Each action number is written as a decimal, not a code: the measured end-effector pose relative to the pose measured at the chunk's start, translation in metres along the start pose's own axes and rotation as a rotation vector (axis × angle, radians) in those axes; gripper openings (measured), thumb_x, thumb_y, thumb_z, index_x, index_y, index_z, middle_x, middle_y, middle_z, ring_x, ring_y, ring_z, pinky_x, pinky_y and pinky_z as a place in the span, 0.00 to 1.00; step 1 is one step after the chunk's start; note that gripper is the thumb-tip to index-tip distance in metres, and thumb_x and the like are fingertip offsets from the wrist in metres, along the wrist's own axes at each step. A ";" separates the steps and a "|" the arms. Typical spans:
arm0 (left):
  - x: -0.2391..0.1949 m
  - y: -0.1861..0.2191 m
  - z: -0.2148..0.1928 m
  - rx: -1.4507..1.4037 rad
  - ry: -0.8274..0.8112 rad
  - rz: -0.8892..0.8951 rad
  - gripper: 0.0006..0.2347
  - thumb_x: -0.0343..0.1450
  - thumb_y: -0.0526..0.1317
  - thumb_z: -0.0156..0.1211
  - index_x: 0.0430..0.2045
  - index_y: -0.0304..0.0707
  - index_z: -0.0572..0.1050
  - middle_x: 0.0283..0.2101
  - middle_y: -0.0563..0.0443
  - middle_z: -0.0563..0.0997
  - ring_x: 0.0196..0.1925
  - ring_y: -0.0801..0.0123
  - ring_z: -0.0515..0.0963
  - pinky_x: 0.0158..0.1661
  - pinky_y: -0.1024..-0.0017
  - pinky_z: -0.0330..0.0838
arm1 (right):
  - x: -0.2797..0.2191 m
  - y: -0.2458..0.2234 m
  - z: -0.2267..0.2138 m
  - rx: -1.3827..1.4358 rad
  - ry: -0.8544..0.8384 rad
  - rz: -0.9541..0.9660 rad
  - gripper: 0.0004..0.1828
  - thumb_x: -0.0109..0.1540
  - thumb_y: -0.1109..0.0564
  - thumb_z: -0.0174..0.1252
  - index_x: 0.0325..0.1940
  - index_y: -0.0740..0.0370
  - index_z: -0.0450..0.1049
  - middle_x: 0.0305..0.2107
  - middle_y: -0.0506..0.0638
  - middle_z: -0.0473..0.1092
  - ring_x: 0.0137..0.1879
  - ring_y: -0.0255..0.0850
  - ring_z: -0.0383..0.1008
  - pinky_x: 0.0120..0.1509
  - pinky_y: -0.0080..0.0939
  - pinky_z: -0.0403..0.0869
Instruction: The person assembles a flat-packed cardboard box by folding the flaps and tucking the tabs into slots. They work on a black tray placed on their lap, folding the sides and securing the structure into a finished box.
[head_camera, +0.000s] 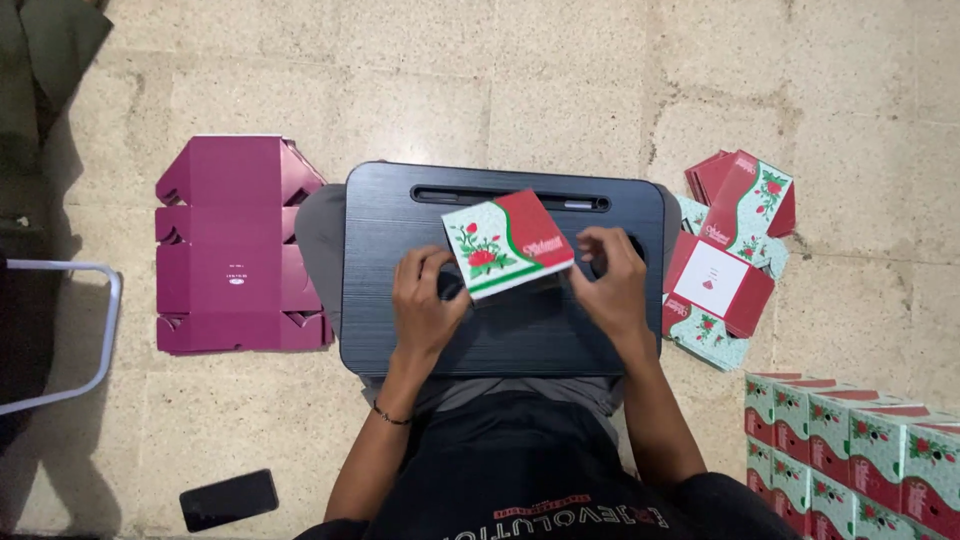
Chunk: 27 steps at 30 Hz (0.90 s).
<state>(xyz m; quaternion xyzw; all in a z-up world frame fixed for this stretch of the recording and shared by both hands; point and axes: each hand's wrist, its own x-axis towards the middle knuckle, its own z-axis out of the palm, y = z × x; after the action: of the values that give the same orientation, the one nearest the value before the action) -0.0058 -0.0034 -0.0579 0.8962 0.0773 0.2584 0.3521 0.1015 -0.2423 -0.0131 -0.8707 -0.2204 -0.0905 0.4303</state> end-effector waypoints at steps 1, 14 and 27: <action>0.001 -0.001 0.003 0.002 0.024 0.017 0.15 0.62 0.36 0.75 0.40 0.39 0.77 0.41 0.49 0.76 0.44 0.55 0.80 0.45 0.57 0.75 | 0.002 0.000 0.002 -0.010 -0.032 -0.013 0.14 0.56 0.68 0.71 0.43 0.61 0.75 0.30 0.50 0.71 0.33 0.46 0.76 0.37 0.43 0.74; 0.015 0.011 -0.005 0.028 0.088 0.039 0.07 0.65 0.32 0.72 0.27 0.41 0.77 0.22 0.56 0.73 0.28 0.61 0.78 0.34 0.66 0.73 | 0.014 -0.023 -0.018 0.072 -0.333 -0.010 0.15 0.61 0.68 0.64 0.52 0.66 0.77 0.35 0.57 0.77 0.39 0.51 0.79 0.43 0.48 0.75; 0.012 0.026 -0.016 -0.133 0.099 0.016 0.06 0.67 0.29 0.70 0.29 0.36 0.76 0.23 0.50 0.75 0.27 0.56 0.80 0.29 0.67 0.76 | -0.038 0.037 0.016 0.173 -0.283 0.259 0.10 0.61 0.62 0.68 0.36 0.64 0.71 0.26 0.59 0.74 0.34 0.50 0.79 0.35 0.47 0.75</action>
<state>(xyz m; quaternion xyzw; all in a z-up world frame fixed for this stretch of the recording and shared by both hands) -0.0055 -0.0092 -0.0256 0.8577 0.0701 0.3096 0.4045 0.0847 -0.2612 -0.0621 -0.8557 -0.1717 0.1078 0.4761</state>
